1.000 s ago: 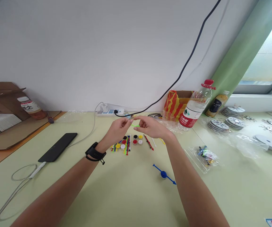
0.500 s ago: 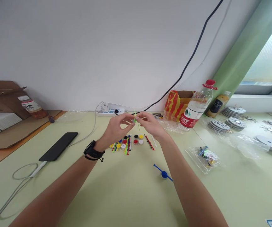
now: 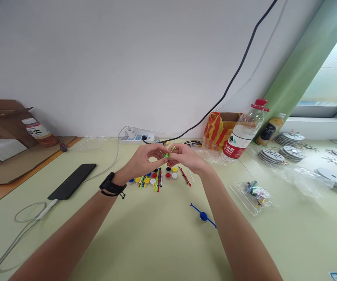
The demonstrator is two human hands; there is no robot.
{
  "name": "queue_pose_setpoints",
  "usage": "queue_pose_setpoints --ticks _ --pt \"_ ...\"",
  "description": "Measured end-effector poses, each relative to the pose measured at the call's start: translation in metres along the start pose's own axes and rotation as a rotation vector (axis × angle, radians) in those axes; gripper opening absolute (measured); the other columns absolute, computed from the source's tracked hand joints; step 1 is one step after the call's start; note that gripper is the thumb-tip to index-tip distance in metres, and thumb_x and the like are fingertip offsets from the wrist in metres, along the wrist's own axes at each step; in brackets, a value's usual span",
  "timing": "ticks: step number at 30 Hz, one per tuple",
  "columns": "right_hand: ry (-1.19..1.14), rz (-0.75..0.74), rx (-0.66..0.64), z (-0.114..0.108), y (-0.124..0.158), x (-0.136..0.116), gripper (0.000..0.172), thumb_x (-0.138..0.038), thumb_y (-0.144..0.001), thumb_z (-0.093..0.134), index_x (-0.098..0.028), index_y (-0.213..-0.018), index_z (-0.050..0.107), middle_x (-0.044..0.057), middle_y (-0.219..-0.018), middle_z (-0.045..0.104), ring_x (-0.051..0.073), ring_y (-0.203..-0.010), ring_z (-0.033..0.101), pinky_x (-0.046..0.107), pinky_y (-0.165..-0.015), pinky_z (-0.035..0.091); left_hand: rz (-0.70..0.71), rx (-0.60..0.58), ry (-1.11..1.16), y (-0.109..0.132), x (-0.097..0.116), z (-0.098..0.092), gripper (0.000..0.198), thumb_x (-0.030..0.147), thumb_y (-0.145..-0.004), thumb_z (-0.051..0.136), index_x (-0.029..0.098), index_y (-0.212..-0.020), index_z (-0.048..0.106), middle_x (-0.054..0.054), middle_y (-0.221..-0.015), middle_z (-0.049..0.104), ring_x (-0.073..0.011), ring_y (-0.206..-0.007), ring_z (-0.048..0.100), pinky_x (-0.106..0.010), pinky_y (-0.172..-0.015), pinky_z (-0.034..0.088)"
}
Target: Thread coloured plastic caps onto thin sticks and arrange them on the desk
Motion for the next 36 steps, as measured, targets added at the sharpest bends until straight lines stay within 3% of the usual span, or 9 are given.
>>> queue_pose_setpoints --ticks 5,8,15,21,28,32,36 --pt "0.088 0.024 -0.057 0.006 0.004 0.001 0.010 -0.023 -0.078 0.057 -0.023 -0.083 0.048 -0.006 -0.064 0.047 0.011 -0.060 0.047 0.023 -0.057 0.039 -0.020 -0.043 -0.033 0.001 -0.001 0.002 0.013 0.022 -0.085 0.064 0.018 -0.095 0.071 -0.003 -0.089 0.073 -0.0145 -0.074 0.068 -0.027 -0.074 0.058" --pt "0.158 0.101 -0.108 0.007 0.008 0.004 0.007 -0.024 -0.081 0.053 -0.023 -0.086 0.047 -0.006 -0.069 0.045 0.010 -0.060 0.040 0.022 -0.054 0.033 -0.054 -0.083 -0.030 0.004 -0.004 0.007 0.006 0.021 -0.084 0.063 0.018 -0.089 0.067 -0.001 -0.078 0.071 -0.0143 -0.071 0.068 -0.025 -0.068 0.055" --pt "0.160 0.192 -0.220 0.006 0.008 0.012 0.018 -0.022 -0.078 0.055 -0.022 -0.094 0.049 -0.005 -0.066 0.047 0.013 -0.061 0.044 0.022 -0.051 0.034 -0.077 -0.158 -0.027 0.007 -0.006 0.017 0.004 0.017 -0.082 0.062 0.019 -0.085 0.061 0.001 -0.074 0.070 -0.0135 -0.067 0.066 -0.024 -0.063 0.052" --pt "0.148 0.207 -0.226 0.008 0.006 0.015 0.012 -0.021 -0.079 0.054 -0.021 -0.091 0.051 -0.003 -0.074 0.049 0.010 -0.060 0.043 0.019 -0.047 0.033 -0.092 -0.191 -0.012 0.007 -0.010 0.020 0.004 0.017 -0.081 0.062 0.019 -0.085 0.061 0.000 -0.077 0.071 -0.0138 -0.068 0.066 -0.024 -0.061 0.051" --pt "0.134 0.188 -0.285 0.013 0.003 0.017 0.019 -0.016 -0.072 0.054 -0.021 -0.090 0.053 -0.003 -0.070 0.052 0.012 -0.056 0.049 0.022 -0.046 0.037 -0.074 -0.242 -0.061 0.007 -0.008 0.022 0.007 0.016 -0.080 0.061 0.019 -0.086 0.061 0.002 -0.077 0.070 -0.0131 -0.067 0.064 -0.023 -0.061 0.048" --pt "0.141 0.202 -0.220 0.011 0.001 0.021 0.017 -0.018 -0.074 0.053 -0.022 -0.091 0.053 -0.005 -0.068 0.046 0.010 -0.056 0.040 0.022 -0.049 0.033 -0.064 -0.200 -0.138 0.007 -0.010 0.018 0.008 0.018 -0.077 0.064 0.019 -0.078 0.056 0.004 -0.069 0.062 -0.0114 -0.061 0.055 -0.023 -0.055 0.040" --pt "0.184 0.232 -0.070 -0.007 0.001 0.030 0.011 -0.022 -0.078 0.052 -0.023 -0.086 0.046 -0.006 -0.066 0.039 0.011 -0.058 0.035 0.023 -0.051 0.028 -0.096 -0.187 -0.139 0.009 -0.013 0.016 0.014 0.022 -0.078 0.065 0.019 -0.073 0.052 0.006 -0.061 0.054 -0.0104 -0.056 0.050 -0.023 -0.052 0.036"
Point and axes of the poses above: each hand's wrist, its own y-axis away from the middle knuckle, its own z-axis out of the palm, x = y × z, the point moved 4 cm from there along -y, towards the middle knuckle
